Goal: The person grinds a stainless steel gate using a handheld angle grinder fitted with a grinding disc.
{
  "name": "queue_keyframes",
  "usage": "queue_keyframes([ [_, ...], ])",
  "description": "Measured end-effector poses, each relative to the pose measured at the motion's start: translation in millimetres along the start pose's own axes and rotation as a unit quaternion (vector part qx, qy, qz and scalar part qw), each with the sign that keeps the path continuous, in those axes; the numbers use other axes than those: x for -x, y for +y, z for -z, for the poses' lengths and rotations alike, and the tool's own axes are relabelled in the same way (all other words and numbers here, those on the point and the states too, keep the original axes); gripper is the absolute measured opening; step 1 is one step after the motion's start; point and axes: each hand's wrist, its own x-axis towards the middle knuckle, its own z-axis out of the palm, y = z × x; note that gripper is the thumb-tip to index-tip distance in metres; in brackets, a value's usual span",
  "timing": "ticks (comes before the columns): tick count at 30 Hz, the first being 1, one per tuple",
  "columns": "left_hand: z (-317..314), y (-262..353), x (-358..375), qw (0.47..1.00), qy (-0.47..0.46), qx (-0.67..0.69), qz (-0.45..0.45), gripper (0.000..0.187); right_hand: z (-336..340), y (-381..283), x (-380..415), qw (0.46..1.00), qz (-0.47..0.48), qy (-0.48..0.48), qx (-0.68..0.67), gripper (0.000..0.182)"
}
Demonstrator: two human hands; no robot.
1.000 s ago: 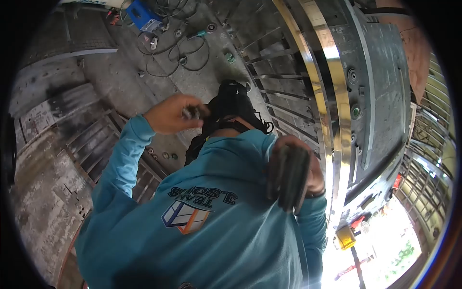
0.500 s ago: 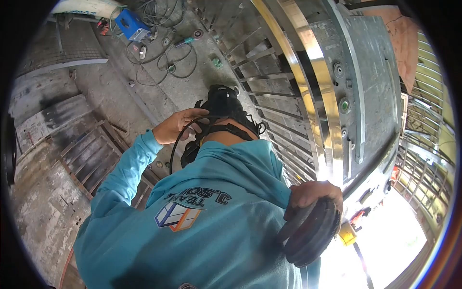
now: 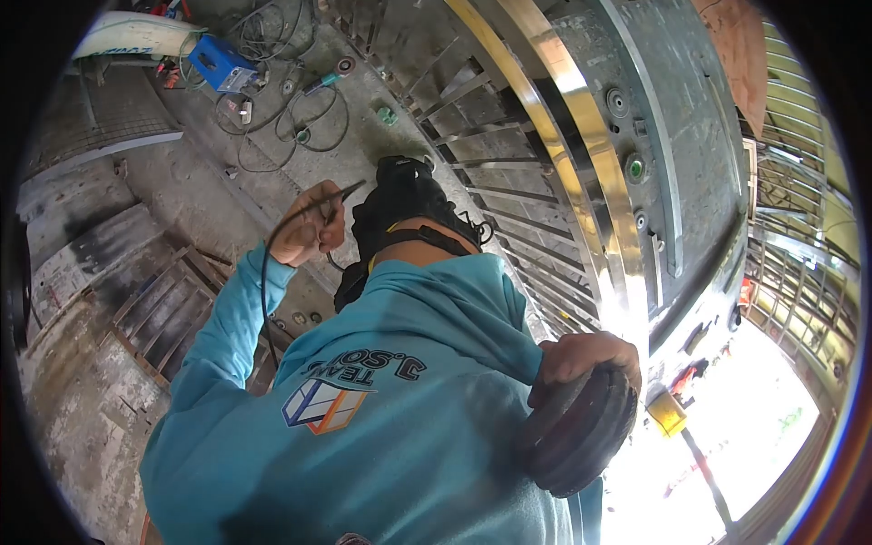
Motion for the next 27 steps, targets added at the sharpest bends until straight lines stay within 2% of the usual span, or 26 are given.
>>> queue_keyframes([
  [2, -11, 20, 4, 0.996, 0.025, -0.079, 0.023, 0.077, -5, 7, -4, 1.000, 0.021, 0.007, -0.019, 0.033],
  [3, -3, 18, 8, 0.997, 0.015, -0.077, 0.017, 0.070, -6, 11, -6, 0.998, 0.043, 0.015, -0.037, 0.031],
  [4, 6, 18, 14, 0.997, 0.016, -0.077, 0.017, 0.070, -5, 16, -11, 0.998, 0.042, 0.015, -0.038, 0.031],
  [6, 32, 21, 27, 0.996, 0.072, -0.005, 0.059, 0.059, 0, 25, -23, 0.992, 0.076, 0.018, -0.097, 0.034],
  [7, 59, 15, 38, 0.990, 0.117, 0.000, 0.077, 0.049, -4, 26, -26, 0.992, 0.057, 0.088, -0.075, 0.051],
  [8, 75, 15, 49, 0.990, 0.116, -0.003, 0.078, 0.049, 17, 30, -39, 0.992, 0.079, 0.009, -0.095, 0.069],
  [9, 87, 18, 59, 0.973, 0.188, 0.013, 0.133, 0.052, 29, 38, -45, 0.994, 0.088, 0.036, -0.045, 0.082],
  [10, 96, 21, 65, 0.947, 0.259, 0.029, 0.187, 0.060, 44, 39, -61, 0.997, 0.079, -0.010, 0.009, 0.090],
  [11, 98, 25, 66, 0.924, 0.298, 0.006, 0.238, 0.079, 48, 37, -78, 0.994, 0.067, -0.055, 0.062, 0.097],
  [12, 99, 30, 66, 0.924, 0.297, 0.003, 0.241, 0.079, 37, 35, -85, 0.990, 0.014, 0.055, 0.131, 0.100],
  [13, 92, 42, 63, 0.881, 0.337, -0.103, 0.316, 0.085, 36, 33, -106, 0.987, -0.008, 0.021, 0.162, 0.101],
  [14, 84, 55, 59, 0.820, 0.370, -0.207, 0.385, 0.091, 28, 45, -122, 0.990, 0.001, 0.038, 0.138, 0.093],
  [15, 72, 64, 47, 0.750, 0.402, -0.363, 0.379, 0.078, 20, 56, -138, 0.993, -0.012, 0.053, 0.101, 0.078],
  [16, 53, 70, 37, 0.750, 0.402, -0.363, 0.380, 0.078, 17, 67, -150, 0.996, -0.029, 0.048, 0.066, 0.058],
  [17, 31, 75, 28, 0.750, 0.347, -0.503, 0.255, 0.070, 15, 80, -160, 0.997, -0.051, 0.058, 0.015, 0.051],
  [18, 9, 80, 18, 0.720, 0.278, -0.624, 0.122, 0.063, 15, 93, -165, 0.994, -0.073, 0.068, -0.036, 0.044],
  [19, -12, 83, 9, 0.662, 0.200, -0.722, -0.015, 0.059, 16, 101, -164, 0.994, -0.075, 0.065, -0.039, 0.044],
  [20, -28, 81, 0, 0.578, 0.113, -0.794, -0.152, 0.058, 18, 108, -163, 0.990, -0.073, 0.090, -0.075, 0.043],
  [21, -46, 73, -7, 0.714, 0.097, -0.693, -0.020, 0.054, 22, 115, -162, 0.985, -0.072, 0.115, -0.110, 0.043],
  [22, -61, 65, -8, 0.818, 0.076, -0.559, 0.111, 0.050, 28, 120, -156, 0.985, -0.074, 0.112, -0.112, 0.043],
  [24, -54, 33, 5, 0.738, 0.054, -0.647, 0.184, 0.043, 49, 127, -132, 0.975, -0.044, 0.189, -0.107, 0.046],
  [26, -40, 15, 14, 0.745, 0.057, -0.629, 0.215, 0.045, 66, 134, -93, 0.959, -0.040, 0.245, -0.138, 0.048],
  [27, -34, 12, 19, 0.754, 0.065, -0.606, 0.246, 0.047, 74, 147, -73, 0.936, -0.030, 0.307, -0.169, 0.042],
])
